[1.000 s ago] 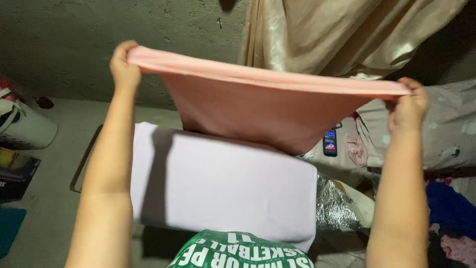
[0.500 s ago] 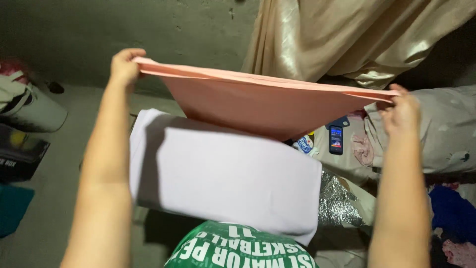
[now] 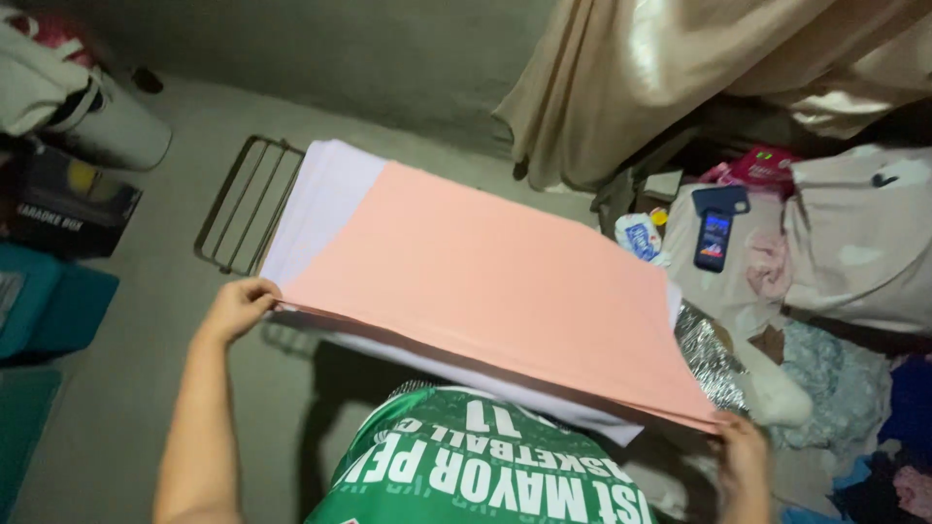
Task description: Folding several items of clothing including a striped top, green shorts, and a patterned dress on an ironing board.
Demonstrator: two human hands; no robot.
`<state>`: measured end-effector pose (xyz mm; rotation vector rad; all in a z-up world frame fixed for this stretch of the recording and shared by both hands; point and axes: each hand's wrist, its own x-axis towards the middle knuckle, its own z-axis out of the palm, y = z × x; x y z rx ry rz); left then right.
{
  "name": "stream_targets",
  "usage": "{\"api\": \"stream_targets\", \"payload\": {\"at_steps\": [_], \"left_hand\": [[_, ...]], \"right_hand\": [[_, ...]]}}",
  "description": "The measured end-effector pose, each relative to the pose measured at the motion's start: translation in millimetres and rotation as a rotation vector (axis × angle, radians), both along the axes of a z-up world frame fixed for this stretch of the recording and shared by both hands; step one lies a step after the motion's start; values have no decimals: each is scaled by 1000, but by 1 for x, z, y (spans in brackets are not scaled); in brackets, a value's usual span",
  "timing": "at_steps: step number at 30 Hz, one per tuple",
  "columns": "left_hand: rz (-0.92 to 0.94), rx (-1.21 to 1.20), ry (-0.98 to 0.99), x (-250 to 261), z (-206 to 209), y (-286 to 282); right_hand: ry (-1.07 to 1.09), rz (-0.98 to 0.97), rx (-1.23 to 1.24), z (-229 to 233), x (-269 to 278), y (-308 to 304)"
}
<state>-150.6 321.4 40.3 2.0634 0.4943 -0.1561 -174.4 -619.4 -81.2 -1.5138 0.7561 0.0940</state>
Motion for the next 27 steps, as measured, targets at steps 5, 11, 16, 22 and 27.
{"api": "stream_targets", "payload": {"at_steps": [5,11,16,22,27], "left_hand": [[80,-16,-10,-26,-55,26],[11,230,82,9,-69,-17],[-184,96,195,52,-86,-115],[-243,272,253,70,-40,-187],[-175,-545,328,47,-58,-175]], "right_hand": [[197,4,-67,-14,-16,38],[286,513,-658,-51,4,22],[652,630,-1166,40,53,132],[101,597,-1423,81,79,289],[-449,1015,-604,112,86,460]]}}
